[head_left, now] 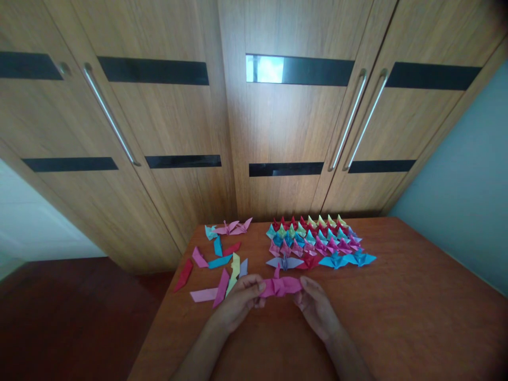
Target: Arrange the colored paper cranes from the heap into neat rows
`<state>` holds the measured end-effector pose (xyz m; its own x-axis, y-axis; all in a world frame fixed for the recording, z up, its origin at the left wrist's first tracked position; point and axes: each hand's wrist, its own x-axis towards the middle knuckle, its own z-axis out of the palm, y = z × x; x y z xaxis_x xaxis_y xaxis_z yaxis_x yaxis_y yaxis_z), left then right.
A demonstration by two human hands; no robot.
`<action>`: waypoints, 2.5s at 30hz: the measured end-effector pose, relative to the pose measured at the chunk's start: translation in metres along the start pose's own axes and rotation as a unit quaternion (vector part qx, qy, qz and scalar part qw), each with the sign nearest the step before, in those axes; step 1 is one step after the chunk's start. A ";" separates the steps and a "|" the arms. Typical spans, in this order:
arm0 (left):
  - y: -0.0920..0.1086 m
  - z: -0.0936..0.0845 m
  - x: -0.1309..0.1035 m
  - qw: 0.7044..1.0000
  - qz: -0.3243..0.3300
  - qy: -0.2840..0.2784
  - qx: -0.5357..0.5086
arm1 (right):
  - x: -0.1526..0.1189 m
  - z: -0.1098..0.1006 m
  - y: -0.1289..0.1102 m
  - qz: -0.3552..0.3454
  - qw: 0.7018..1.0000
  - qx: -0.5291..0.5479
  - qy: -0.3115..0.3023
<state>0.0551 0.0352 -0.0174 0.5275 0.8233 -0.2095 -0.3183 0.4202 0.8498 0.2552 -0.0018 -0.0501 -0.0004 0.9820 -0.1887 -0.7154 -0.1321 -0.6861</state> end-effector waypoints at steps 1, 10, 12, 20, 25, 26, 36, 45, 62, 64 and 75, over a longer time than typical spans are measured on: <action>0.001 0.000 0.000 1.000 0.002 0.003 0.003 | 0.000 0.000 0.000 -0.002 1.000 -0.011 0.003; -0.002 0.001 0.006 0.987 0.045 0.050 0.144 | 0.006 0.000 0.001 -0.092 0.971 -0.209 0.067; -0.004 0.000 0.009 0.979 0.055 0.064 0.184 | 0.006 -0.002 0.001 -0.139 0.946 -0.277 0.099; -0.007 0.003 0.012 0.951 0.101 0.073 0.282 | -0.006 0.011 0.012 -0.245 0.820 -0.515 0.049; -0.016 0.003 0.013 0.937 0.114 0.032 0.328 | -0.005 0.012 0.016 -0.280 0.768 -0.574 0.046; -0.018 0.003 0.013 0.936 0.112 0.027 0.332 | -0.006 0.011 0.014 -0.284 0.761 -0.581 0.053; -0.020 0.008 0.010 0.943 0.088 0.005 0.320 | -0.026 -0.072 -0.041 -0.328 0.612 -0.685 0.221; -0.022 0.014 0.010 0.947 0.074 -0.002 0.311 | -0.033 -0.154 -0.107 -0.187 0.451 -0.821 0.295; -0.025 0.016 0.007 0.950 0.066 -0.019 0.306 | -0.011 -0.157 -0.115 -0.171 0.441 -0.830 0.297; -0.025 0.016 0.007 0.951 0.063 -0.019 0.303 | -0.010 -0.156 -0.115 -0.169 0.441 -0.830 0.296; -0.031 0.013 0.009 0.950 0.071 -0.014 0.304 | -0.008 -0.167 -0.115 -0.175 0.444 -0.829 0.291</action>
<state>0.0802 0.0250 -0.0396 0.5367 0.8412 -0.0657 0.1206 0.0006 0.9927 0.4542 -0.0174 -0.0870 0.4340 0.8441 0.3150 0.8979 -0.3766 -0.2279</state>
